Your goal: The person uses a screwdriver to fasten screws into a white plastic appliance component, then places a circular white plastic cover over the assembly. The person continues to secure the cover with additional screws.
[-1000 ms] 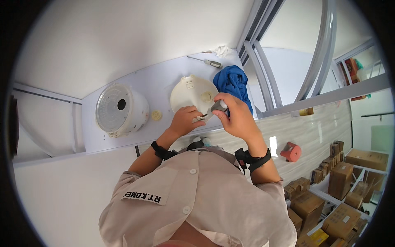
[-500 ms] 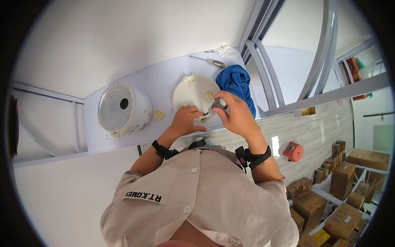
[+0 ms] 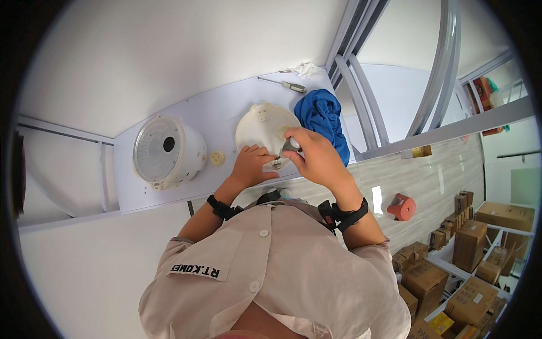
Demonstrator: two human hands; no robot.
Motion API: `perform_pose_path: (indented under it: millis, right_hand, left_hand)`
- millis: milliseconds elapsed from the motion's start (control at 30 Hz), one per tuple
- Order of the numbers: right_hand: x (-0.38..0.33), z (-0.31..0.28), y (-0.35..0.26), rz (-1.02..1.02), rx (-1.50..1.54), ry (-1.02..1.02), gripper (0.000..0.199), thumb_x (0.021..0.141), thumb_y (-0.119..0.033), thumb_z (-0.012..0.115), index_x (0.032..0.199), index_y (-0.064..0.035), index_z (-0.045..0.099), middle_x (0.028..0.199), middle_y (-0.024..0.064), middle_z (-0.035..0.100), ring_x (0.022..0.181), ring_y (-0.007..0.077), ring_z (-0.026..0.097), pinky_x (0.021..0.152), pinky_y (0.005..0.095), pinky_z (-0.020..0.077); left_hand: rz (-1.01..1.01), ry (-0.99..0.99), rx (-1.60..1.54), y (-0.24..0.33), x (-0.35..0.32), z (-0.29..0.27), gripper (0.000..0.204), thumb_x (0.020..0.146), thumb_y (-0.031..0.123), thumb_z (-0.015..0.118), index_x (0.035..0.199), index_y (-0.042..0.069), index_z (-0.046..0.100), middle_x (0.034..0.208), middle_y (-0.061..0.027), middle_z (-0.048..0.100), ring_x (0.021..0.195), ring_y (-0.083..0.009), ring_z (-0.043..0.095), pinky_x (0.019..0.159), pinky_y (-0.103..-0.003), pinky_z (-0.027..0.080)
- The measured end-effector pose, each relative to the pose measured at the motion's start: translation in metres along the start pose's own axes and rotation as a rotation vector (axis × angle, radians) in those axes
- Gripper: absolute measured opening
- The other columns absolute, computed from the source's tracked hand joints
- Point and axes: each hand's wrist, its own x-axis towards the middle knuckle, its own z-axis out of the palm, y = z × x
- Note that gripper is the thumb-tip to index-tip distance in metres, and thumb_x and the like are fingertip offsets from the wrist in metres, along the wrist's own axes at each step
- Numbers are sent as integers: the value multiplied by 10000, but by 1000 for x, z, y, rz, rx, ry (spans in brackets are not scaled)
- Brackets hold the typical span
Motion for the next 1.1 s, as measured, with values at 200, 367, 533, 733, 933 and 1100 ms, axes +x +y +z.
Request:
perform_pose_path:
  millis: [200, 367, 533, 733, 933, 1100]
  right_hand:
    - [5, -2, -4, -82, -91, 17, 406, 888, -204, 885, 1178, -49, 647, 1044, 156, 739, 883, 371, 724, 730, 444, 562]
    - [3, 6, -1, -93, -112, 59, 455, 850, -294, 923, 1133, -46, 668, 933, 132, 738, 834, 368, 728, 700, 441, 558]
    - [3, 1, -8, -159, -65, -72, 377, 872, -230, 881, 1143, -79, 668, 949, 120, 717, 879, 375, 702, 759, 457, 548]
    - [4, 1, -20, -199, -54, -148, 330, 901, -129, 804, 1193, -95, 654, 1029, 106, 710, 998, 373, 681, 878, 486, 527]
    - [6, 4, -14, -211, -225, 6, 344, 876, -207, 850, 1146, -90, 673, 938, 113, 709, 890, 366, 694, 807, 460, 543]
    - [5, 3, -15, -86, -447, -28, 421, 830, -370, 909, 1051, -80, 699, 850, 97, 701, 780, 345, 701, 684, 413, 545]
  left_hand:
    - [-26, 59, -25, 0, -4, 2, 476, 714, 448, 955, 1115, 220, 837, 1058, 36, 691, 1031, -222, 643, 909, -413, 462]
    - [-29, 95, -69, -2, -8, 6, 421, 730, 422, 951, 1080, 217, 835, 1073, 42, 698, 1043, -221, 649, 931, -416, 468]
    - [-17, 99, -70, -3, -8, 7, 380, 751, 420, 942, 1031, 187, 832, 1077, 38, 705, 1044, -224, 656, 934, -418, 475]
    - [-25, 99, -70, -4, -7, 10, 405, 717, 371, 959, 1059, 192, 835, 1092, 46, 702, 1057, -212, 665, 922, -421, 486]
    - [-35, 98, -100, 0, -3, 6, 367, 738, 363, 953, 1009, 164, 808, 1094, 10, 724, 1048, -254, 683, 923, -431, 537]
    - [-63, 104, -164, -3, -4, 10, 414, 736, 362, 952, 1078, 178, 809, 1132, -8, 744, 1066, -286, 702, 908, -423, 590]
